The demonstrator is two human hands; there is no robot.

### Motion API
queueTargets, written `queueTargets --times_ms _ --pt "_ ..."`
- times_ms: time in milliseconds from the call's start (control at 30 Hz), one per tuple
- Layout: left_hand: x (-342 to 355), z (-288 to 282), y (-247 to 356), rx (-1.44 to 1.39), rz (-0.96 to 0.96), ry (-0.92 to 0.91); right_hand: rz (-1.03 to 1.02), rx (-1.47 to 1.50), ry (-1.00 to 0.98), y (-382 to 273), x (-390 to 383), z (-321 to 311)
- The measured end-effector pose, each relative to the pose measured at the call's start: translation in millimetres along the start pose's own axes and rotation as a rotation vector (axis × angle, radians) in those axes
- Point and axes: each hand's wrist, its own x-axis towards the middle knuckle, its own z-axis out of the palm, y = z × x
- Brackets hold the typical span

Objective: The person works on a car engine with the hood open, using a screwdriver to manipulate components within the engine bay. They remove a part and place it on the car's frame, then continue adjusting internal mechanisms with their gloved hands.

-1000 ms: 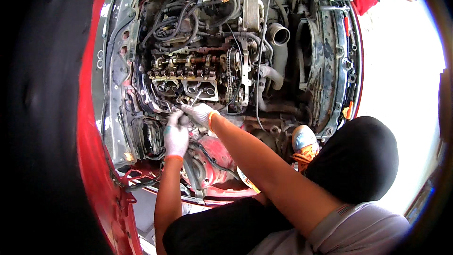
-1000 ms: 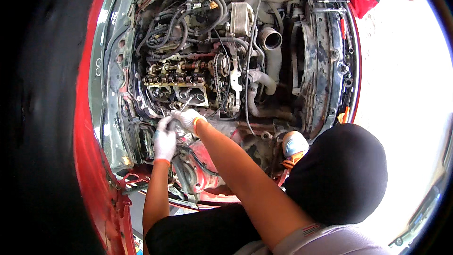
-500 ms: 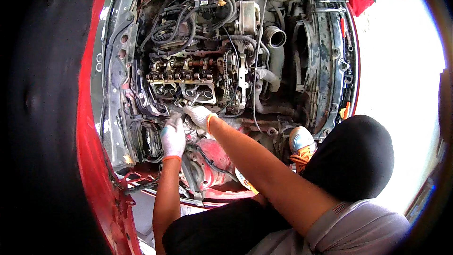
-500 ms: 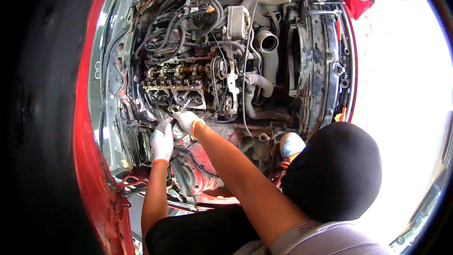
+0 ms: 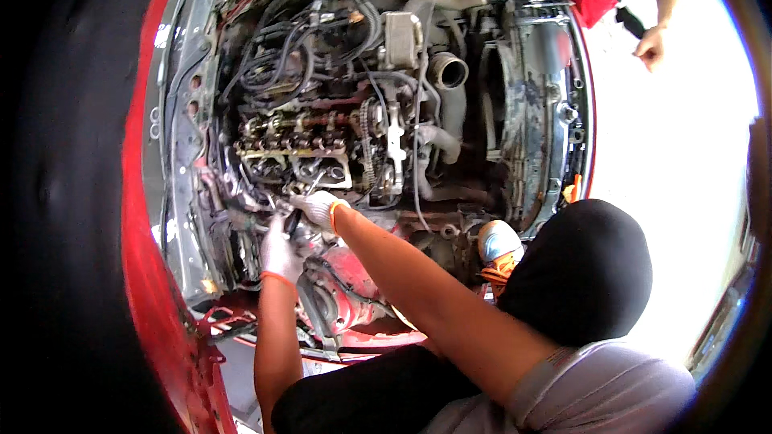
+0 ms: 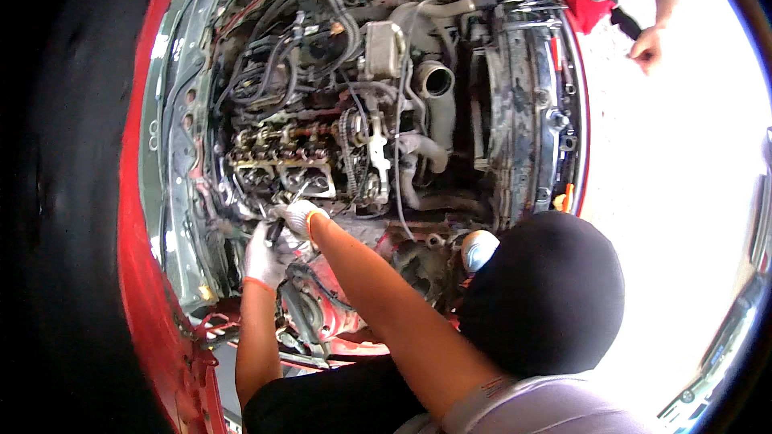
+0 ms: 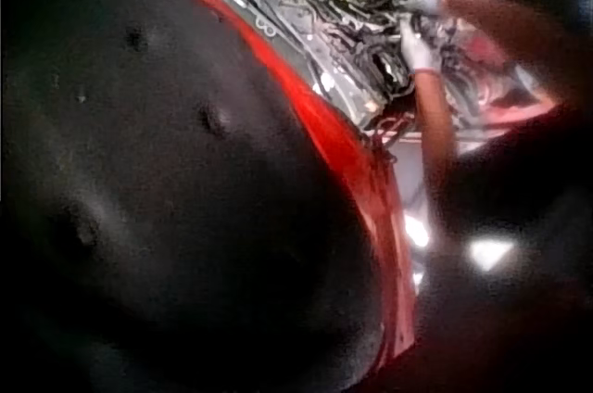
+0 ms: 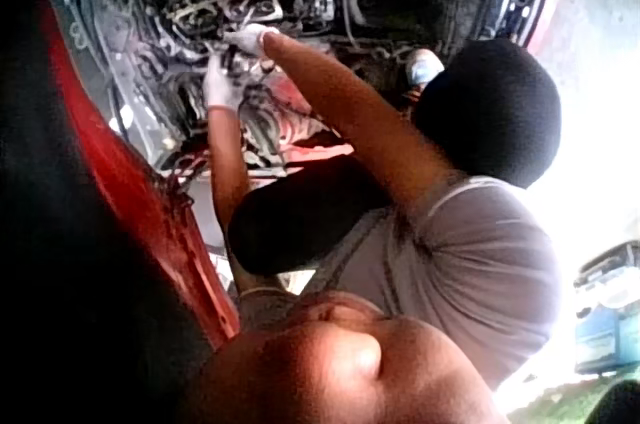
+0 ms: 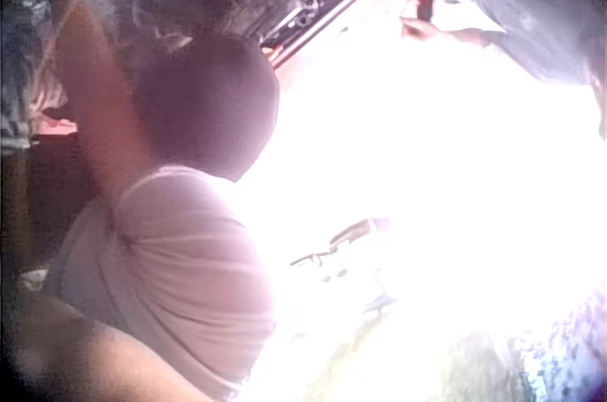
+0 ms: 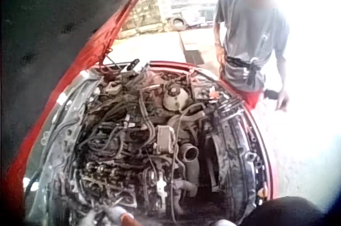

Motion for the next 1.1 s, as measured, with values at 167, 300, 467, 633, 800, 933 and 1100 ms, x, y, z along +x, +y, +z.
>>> queueTargets --times_ms 167,300,467,633,800,933,1100 --pt "-11 -1 -8 0.910 0.541 0.186 -0.161 -0.758 0.035 -15 -26 -3" --pt "-27 29 5 -0.062 -0.031 -0.044 -0.017 -0.507 0.213 -8 -15 -4" --pt "-15 42 1 0.836 0.762 0.003 -0.319 -0.604 0.071 18 29 -40" --pt "-13 26 -5 0.530 0.617 0.146 -0.036 -0.591 0.157 0 19 -2" --pt "9 -8 2 -0.027 -0.033 -0.124 -0.068 0.133 0.056 16 23 -21" --pt "-7 8 -12 0.971 0.892 0.073 0.017 -0.002 0.112 6 -3 -2" --pt "-21 45 16 -0.017 -0.068 0.075 -0.486 -0.531 0.026 37 46 -47"
